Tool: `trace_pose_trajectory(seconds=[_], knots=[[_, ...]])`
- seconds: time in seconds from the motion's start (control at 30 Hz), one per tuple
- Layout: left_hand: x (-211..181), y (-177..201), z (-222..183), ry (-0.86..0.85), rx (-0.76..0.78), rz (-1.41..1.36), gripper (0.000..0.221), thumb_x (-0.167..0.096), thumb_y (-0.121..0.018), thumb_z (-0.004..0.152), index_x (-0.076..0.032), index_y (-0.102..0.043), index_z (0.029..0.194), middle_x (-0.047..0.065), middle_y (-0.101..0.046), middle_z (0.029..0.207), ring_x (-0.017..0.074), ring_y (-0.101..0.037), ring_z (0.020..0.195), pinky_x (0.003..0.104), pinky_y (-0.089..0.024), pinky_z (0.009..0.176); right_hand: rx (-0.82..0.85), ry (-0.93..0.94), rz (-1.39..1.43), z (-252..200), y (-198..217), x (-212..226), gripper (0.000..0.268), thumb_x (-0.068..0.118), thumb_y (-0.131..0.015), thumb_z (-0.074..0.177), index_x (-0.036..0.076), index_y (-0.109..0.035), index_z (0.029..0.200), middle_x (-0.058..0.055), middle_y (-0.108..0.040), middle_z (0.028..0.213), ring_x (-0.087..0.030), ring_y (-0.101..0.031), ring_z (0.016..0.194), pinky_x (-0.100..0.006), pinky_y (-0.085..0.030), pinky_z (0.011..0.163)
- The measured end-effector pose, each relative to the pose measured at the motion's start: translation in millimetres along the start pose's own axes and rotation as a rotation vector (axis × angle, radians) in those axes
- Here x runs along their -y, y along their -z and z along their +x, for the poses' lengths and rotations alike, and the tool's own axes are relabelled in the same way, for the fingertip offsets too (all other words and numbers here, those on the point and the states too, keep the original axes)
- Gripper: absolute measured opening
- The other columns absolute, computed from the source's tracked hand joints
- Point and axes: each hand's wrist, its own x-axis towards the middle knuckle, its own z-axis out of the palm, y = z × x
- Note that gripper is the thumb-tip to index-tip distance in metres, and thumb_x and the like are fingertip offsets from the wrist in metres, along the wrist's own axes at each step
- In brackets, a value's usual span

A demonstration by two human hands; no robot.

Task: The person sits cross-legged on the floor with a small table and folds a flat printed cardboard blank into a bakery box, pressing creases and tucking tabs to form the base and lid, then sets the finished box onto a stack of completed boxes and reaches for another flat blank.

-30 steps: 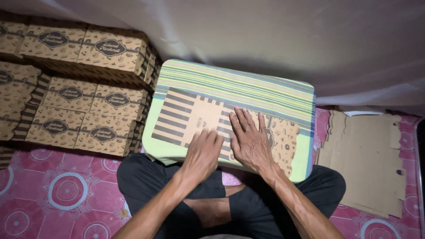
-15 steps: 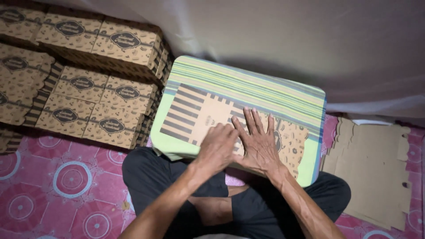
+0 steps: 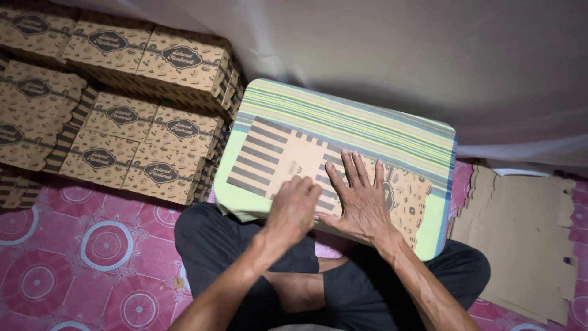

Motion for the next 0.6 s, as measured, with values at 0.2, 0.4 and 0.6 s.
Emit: trace_pose_trajectory(seconds=[0.2, 0.4, 0.6], knots=[[109, 54, -25, 0.312, -0.106, 0.246, 0.016, -0.018, -0.051, 0.101, -0.01, -0.064, 0.099, 0.012, -0.062, 0.093, 0.0325, -0.061, 0.086, 0.044, -0.048, 0.075, 0.008, -0.01, 0.021, 4, 12, 5, 0.109, 0.085, -0.057, 0.074, 0.03, -0.025, 0.162, -0.013, -0.021, 0.169, -0.035, -0.018, 0.155, -0.068, -0.003, 0.119], [-16, 9, 5, 0.288, 0.049, -0.064, 0.025, -0.002, -0.057, 0.09, -0.006, -0.07, 0.112, 0.017, -0.067, 0.103, 0.0361, -0.062, 0.101, 0.049, -0.05, 0.084, 0.005, 0.0, -0.006, 0, -1, 0, 0.107, 0.09, -0.048, 0.075, 0.031, -0.026, 0.161, -0.013, -0.023, 0.168, -0.033, -0.016, 0.156, -0.067, -0.001, 0.12], [-9, 45, 16, 0.163, 0.133, 0.077, 0.022, -0.002, -0.06, 0.091, -0.002, -0.07, 0.111, 0.019, -0.068, 0.099, 0.0349, -0.064, 0.096, 0.045, -0.05, 0.086, 0.017, 0.004, 0.003, -2, -1, -3, 0.109, 0.091, -0.048, 0.075, 0.032, -0.023, 0.163, -0.013, -0.022, 0.168, -0.033, -0.015, 0.156, -0.067, -0.002, 0.119]])
